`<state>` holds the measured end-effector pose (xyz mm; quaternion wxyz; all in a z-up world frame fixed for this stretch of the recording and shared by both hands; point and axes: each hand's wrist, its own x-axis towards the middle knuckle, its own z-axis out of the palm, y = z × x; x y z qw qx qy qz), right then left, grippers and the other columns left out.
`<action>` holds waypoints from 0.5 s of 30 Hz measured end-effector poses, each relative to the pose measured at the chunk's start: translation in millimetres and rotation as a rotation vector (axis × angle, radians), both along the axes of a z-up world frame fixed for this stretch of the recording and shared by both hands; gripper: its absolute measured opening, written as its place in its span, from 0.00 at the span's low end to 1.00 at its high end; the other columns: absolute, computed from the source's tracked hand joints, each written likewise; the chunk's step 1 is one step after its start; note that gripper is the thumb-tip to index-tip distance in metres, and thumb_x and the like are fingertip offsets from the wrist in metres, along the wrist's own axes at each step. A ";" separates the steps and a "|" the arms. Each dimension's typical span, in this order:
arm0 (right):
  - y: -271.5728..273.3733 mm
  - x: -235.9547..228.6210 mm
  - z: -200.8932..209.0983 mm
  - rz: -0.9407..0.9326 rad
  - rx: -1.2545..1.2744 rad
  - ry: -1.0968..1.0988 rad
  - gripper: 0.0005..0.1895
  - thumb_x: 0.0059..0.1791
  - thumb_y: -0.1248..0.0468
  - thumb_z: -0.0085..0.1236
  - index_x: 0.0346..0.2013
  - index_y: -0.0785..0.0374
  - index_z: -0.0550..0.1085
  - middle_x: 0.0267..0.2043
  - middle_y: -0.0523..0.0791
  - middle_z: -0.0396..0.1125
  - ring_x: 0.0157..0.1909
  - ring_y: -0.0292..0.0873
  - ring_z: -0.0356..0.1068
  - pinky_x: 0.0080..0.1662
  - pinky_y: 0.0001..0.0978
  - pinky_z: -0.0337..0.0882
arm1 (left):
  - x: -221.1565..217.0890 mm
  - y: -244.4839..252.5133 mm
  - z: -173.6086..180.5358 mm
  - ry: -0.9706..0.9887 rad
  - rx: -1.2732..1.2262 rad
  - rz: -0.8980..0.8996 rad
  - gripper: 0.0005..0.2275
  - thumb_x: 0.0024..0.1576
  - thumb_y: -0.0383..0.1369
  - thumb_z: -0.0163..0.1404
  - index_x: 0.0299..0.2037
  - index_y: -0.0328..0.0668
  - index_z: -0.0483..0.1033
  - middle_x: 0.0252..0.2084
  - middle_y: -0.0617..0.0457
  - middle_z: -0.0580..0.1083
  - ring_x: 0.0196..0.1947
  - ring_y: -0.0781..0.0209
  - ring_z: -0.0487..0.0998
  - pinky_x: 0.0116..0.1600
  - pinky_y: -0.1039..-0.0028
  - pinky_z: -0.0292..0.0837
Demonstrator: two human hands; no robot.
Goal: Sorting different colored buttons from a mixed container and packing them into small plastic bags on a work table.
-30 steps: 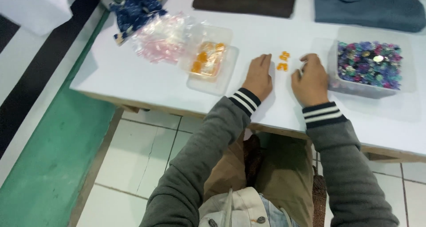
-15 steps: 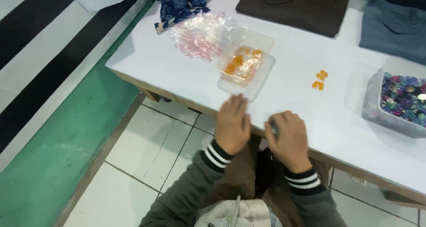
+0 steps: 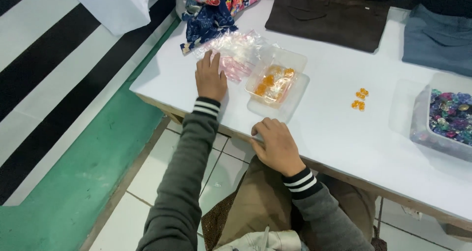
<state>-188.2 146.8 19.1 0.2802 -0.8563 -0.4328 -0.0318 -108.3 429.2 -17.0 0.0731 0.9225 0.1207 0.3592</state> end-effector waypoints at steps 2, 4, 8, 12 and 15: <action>-0.2 0.4 0.0 -0.002 0.001 0.011 0.07 0.49 0.57 0.59 0.37 0.54 0.74 0.33 0.42 0.65 0.39 0.47 0.69 0.45 0.39 0.66 | 18.4 13.6 -11.4 0.097 0.029 0.020 0.25 0.52 0.26 0.59 0.62 0.43 0.71 0.63 0.43 0.67 0.60 0.42 0.67 0.58 0.54 0.68; 0.2 2.0 0.8 -0.006 0.007 0.020 0.07 0.50 0.57 0.59 0.38 0.54 0.73 0.33 0.43 0.64 0.40 0.47 0.69 0.45 0.39 0.66 | 34.8 25.3 -24.6 0.192 0.065 0.039 0.25 0.53 0.27 0.59 0.63 0.47 0.71 0.62 0.45 0.69 0.62 0.44 0.66 0.60 0.56 0.65; 0.3 2.0 4.1 -0.012 -0.026 0.048 0.07 0.50 0.56 0.58 0.38 0.54 0.74 0.33 0.42 0.65 0.38 0.45 0.68 0.44 0.36 0.65 | 42.4 32.6 -39.3 0.068 0.105 0.032 0.10 0.54 0.30 0.59 0.45 0.50 0.83 0.48 0.55 0.78 0.55 0.56 0.71 0.58 0.62 0.61; 1.5 0.0 4.8 -0.036 -0.019 0.038 0.07 0.50 0.56 0.58 0.38 0.53 0.76 0.33 0.42 0.67 0.37 0.44 0.68 0.43 0.35 0.65 | 33.8 30.5 -30.4 -0.098 0.129 0.025 0.04 0.53 0.30 0.62 0.36 0.51 0.83 0.39 0.59 0.79 0.47 0.62 0.72 0.51 0.68 0.64; 1.3 -2.7 1.3 -0.046 0.011 0.028 0.07 0.51 0.56 0.58 0.37 0.54 0.76 0.32 0.42 0.66 0.36 0.45 0.68 0.42 0.36 0.64 | 30.2 28.6 -24.2 -0.170 0.159 0.021 0.05 0.51 0.31 0.64 0.31 0.53 0.80 0.34 0.61 0.78 0.40 0.63 0.73 0.44 0.71 0.65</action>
